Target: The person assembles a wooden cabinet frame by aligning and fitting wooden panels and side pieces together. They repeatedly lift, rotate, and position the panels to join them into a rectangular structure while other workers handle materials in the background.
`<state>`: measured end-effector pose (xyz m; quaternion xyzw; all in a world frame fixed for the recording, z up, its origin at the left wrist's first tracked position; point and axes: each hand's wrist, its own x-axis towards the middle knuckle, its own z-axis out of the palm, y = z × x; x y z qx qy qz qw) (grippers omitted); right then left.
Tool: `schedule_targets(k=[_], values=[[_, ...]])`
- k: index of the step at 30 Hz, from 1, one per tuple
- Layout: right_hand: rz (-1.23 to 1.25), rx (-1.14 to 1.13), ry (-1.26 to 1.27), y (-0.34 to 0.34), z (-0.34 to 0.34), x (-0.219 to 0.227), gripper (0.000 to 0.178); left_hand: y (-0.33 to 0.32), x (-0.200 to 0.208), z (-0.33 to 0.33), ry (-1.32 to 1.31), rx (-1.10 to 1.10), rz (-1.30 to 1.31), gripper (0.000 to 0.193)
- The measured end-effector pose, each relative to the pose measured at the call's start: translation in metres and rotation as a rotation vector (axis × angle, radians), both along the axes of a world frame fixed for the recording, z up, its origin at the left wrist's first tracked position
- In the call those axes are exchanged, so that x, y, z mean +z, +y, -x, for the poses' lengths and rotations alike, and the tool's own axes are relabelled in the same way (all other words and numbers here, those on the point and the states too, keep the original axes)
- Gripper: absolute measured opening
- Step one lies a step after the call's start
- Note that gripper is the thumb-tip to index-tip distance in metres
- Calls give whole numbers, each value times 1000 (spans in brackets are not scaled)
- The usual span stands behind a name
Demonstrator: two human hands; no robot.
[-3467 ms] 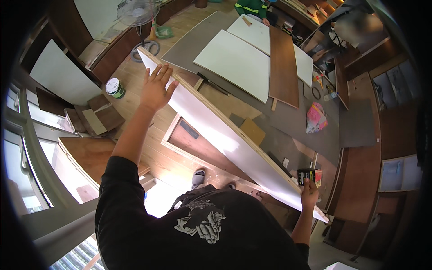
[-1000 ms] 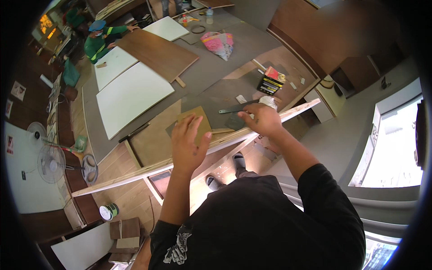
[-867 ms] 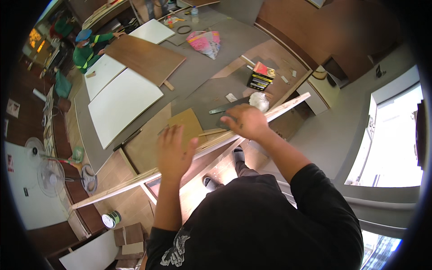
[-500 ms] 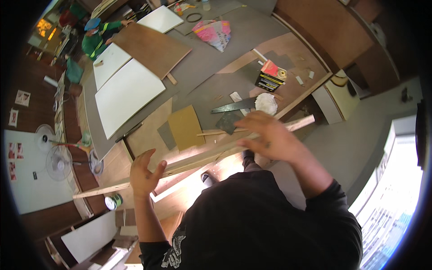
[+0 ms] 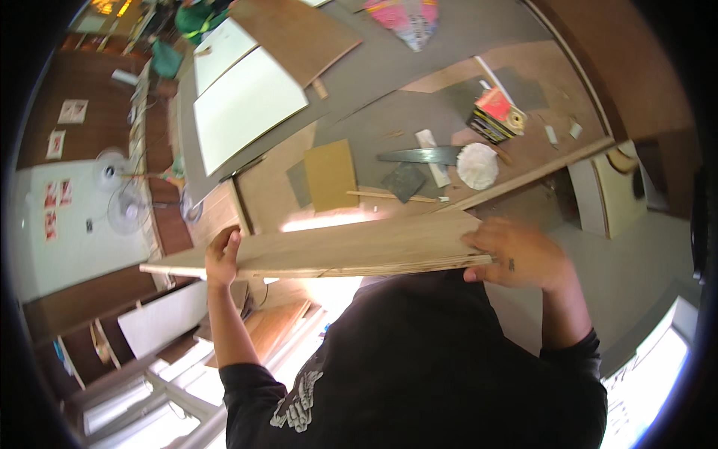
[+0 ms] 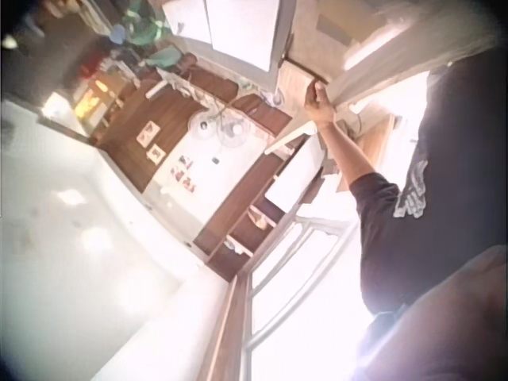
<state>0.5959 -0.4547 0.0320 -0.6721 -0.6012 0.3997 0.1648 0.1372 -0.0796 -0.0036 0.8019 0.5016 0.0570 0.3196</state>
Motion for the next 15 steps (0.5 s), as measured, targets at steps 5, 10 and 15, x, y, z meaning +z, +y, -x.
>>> schedule_targets(k=[5, 10, 15], values=[[-6, 75, 22, 4, 3, -10, 60, -8, 14, -24, 252, 111, -66, 50], [-6, 74, 74, 1, 5, -16, 61, -19, 17, -22, 293, 146, -43, 48], [18, 59, 51, 4, 6, -8, 60, -17, 17, -20, 310, 144, -65, 49]])
